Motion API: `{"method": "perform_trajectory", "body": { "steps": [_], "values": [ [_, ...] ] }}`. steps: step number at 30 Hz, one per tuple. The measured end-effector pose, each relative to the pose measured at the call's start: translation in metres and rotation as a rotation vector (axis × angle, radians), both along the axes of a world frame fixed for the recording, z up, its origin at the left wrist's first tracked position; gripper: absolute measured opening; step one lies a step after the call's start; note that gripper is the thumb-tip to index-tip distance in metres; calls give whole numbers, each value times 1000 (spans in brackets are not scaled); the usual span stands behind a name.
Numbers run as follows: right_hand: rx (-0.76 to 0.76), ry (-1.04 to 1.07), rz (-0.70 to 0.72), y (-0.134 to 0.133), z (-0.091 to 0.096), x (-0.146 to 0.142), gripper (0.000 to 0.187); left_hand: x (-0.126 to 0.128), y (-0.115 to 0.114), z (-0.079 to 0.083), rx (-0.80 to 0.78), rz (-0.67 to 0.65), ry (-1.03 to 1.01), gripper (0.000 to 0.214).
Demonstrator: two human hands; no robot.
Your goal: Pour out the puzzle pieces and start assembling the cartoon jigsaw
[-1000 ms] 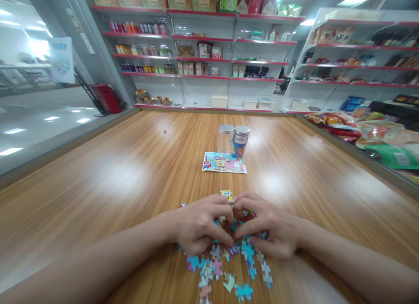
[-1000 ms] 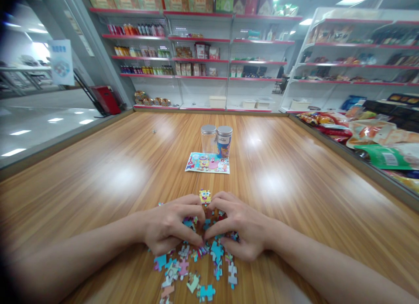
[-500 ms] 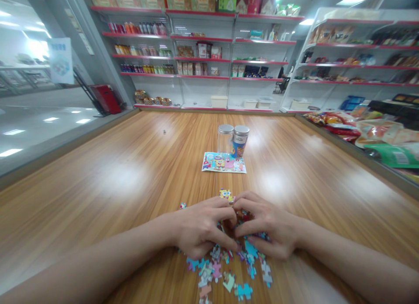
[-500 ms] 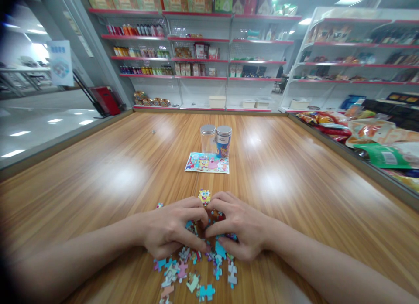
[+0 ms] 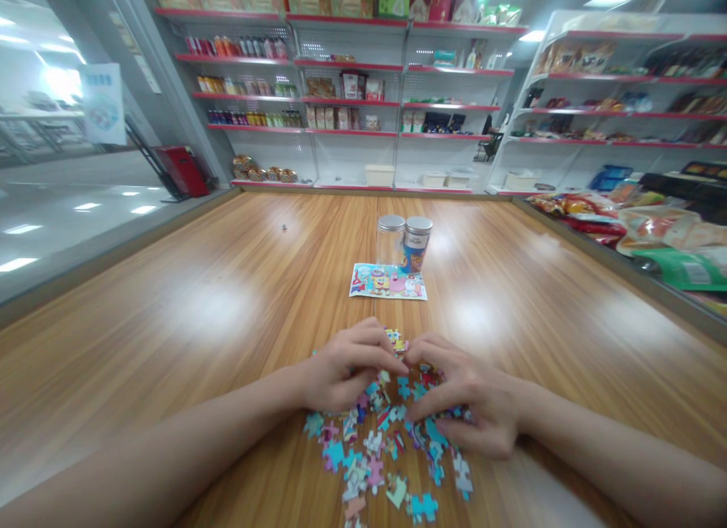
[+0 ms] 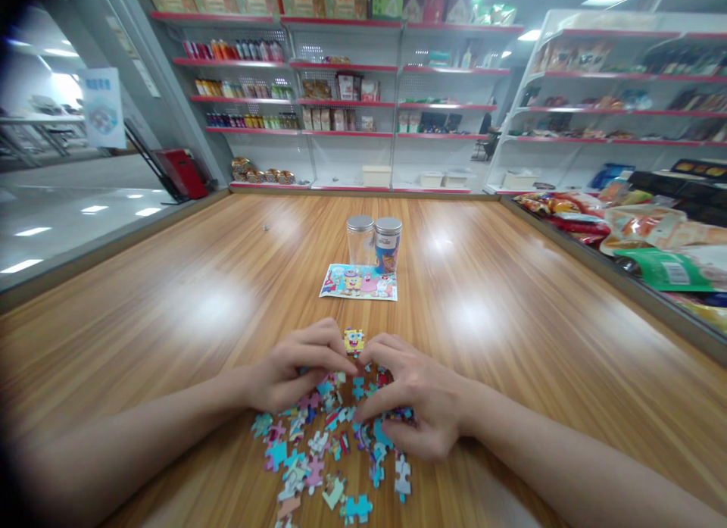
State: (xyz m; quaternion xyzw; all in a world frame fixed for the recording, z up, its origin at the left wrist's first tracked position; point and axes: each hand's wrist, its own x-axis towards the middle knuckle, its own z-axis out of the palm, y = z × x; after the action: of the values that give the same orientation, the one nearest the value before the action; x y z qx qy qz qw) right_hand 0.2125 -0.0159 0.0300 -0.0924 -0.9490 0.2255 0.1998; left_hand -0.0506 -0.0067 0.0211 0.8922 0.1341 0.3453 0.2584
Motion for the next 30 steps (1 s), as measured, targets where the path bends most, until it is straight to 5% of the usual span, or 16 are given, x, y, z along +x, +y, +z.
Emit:
{"method": "perform_trajectory", "body": {
  "steps": [4,8,16,30],
  "values": [
    [13,-17,18,-2,3,-2,36,-5,10,-1,-325,211,-200,26],
    [26,-73,44,-9,11,-7,46,-7,12,-3,-423,237,-257,24],
    [33,-125,79,-18,17,-13,53,-5,9,-5,-366,120,-192,28],
    [137,-184,-11,-12,5,-10,44,-4,5,7,-165,-37,143,68]
  ]
}}
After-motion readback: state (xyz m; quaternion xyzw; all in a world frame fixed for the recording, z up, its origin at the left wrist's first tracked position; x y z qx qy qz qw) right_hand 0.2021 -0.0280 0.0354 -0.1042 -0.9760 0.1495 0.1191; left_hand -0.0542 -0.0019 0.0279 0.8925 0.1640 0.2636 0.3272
